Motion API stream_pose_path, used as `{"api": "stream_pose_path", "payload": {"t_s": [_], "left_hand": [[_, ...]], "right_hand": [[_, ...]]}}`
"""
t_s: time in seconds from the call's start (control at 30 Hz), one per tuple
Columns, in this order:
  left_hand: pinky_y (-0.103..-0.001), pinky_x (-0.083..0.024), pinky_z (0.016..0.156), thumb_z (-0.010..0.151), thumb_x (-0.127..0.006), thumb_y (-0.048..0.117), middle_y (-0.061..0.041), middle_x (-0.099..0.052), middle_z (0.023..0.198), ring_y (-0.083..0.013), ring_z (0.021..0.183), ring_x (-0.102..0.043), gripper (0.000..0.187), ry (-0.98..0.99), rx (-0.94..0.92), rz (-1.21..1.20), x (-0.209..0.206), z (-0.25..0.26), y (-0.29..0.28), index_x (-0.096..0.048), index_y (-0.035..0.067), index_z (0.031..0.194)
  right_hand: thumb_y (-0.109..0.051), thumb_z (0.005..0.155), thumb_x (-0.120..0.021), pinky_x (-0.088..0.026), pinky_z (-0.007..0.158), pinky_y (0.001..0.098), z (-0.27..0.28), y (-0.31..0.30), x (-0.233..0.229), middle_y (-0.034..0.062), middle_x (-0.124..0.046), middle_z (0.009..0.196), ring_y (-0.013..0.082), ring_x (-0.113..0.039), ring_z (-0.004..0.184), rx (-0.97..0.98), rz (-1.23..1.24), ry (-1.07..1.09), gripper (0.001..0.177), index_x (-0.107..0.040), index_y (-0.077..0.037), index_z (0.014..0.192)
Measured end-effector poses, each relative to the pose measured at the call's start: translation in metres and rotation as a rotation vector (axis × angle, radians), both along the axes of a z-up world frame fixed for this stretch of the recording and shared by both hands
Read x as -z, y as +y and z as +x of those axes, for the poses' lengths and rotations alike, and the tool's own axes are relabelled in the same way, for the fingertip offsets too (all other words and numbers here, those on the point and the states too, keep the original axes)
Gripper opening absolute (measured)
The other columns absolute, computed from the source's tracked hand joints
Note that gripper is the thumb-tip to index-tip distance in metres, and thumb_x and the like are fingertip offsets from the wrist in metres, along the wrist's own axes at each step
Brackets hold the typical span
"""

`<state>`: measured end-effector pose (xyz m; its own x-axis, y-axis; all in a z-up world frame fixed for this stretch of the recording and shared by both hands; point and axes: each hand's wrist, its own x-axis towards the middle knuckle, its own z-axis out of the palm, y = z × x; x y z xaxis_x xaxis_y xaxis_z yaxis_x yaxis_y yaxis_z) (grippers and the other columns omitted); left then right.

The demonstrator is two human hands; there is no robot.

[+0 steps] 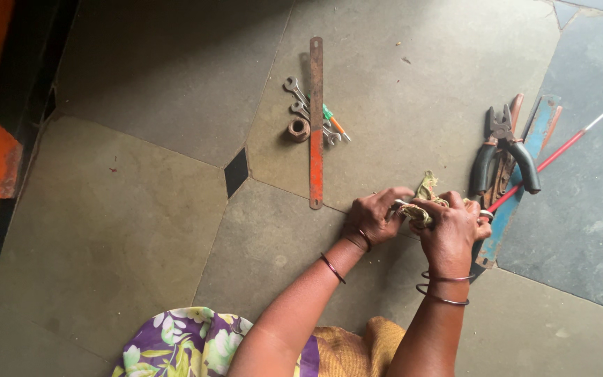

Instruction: The person sits on a tiled floor and wipes a wrench and a pair of pliers with a cloth. They clean the tools thoroughly, turning them over to wipe different sides, and place them back on the floor among other tools.

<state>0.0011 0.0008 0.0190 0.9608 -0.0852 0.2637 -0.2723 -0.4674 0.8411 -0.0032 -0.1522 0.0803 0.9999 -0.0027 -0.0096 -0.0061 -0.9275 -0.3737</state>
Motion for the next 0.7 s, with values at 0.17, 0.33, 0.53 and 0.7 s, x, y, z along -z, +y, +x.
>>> {"api": "stream_pose_path", "payload": {"t_s": [0.17, 0.33, 0.53, 0.7], "left_hand": [[-0.042, -0.058, 0.071, 0.09, -0.071, 0.014, -0.007, -0.072, 0.09, -0.0306, 0.082, -0.072, 0.015, -0.042, 0.034, 0.084, 0.004, 0.001, -0.001, -0.067, 0.017, 0.105], [-0.042, -0.057, 0.069, 0.091, -0.073, 0.017, -0.007, -0.072, 0.089, -0.0303, 0.079, -0.071, 0.01, -0.107, 0.093, 0.163, 0.013, 0.0, -0.002, -0.066, 0.016, 0.097], [-0.042, -0.056, 0.066, 0.102, -0.066, 0.025, -0.008, -0.071, 0.09, -0.0304, 0.078, -0.071, 0.013, -0.048, 0.08, 0.148, 0.009, 0.001, -0.003, -0.064, 0.012, 0.104], [-0.044, -0.053, 0.062, 0.103, -0.062, 0.031, -0.01, -0.07, 0.088, -0.0343, 0.076, -0.069, 0.019, -0.016, 0.035, 0.09, 0.006, 0.0, -0.002, -0.059, 0.012, 0.1]], "right_hand": [[-0.019, 0.055, -0.091, -0.03, 0.099, 0.0522, 0.003, 0.008, -0.016, 0.003, -0.067, 0.1, 0.0295, -0.057, 0.107, -0.038, -0.155, -0.103, 0.038, -0.084, -0.029, 0.091], [-0.015, 0.067, -0.088, -0.029, 0.114, 0.0451, 0.003, 0.011, -0.026, -0.0017, -0.072, 0.11, 0.025, -0.062, 0.113, -0.091, 0.013, -0.261, 0.025, -0.081, -0.023, 0.09], [-0.001, 0.081, -0.085, -0.047, 0.113, 0.0421, 0.007, 0.013, -0.019, 0.0053, -0.07, 0.117, 0.0253, -0.065, 0.123, 0.04, 0.194, -0.538, 0.023, -0.08, -0.016, 0.098], [0.003, 0.081, -0.082, -0.059, 0.095, 0.0411, 0.008, 0.012, -0.029, 0.012, -0.069, 0.118, 0.0274, -0.066, 0.113, 0.52, 0.609, -0.702, 0.035, -0.079, -0.007, 0.114]]}}
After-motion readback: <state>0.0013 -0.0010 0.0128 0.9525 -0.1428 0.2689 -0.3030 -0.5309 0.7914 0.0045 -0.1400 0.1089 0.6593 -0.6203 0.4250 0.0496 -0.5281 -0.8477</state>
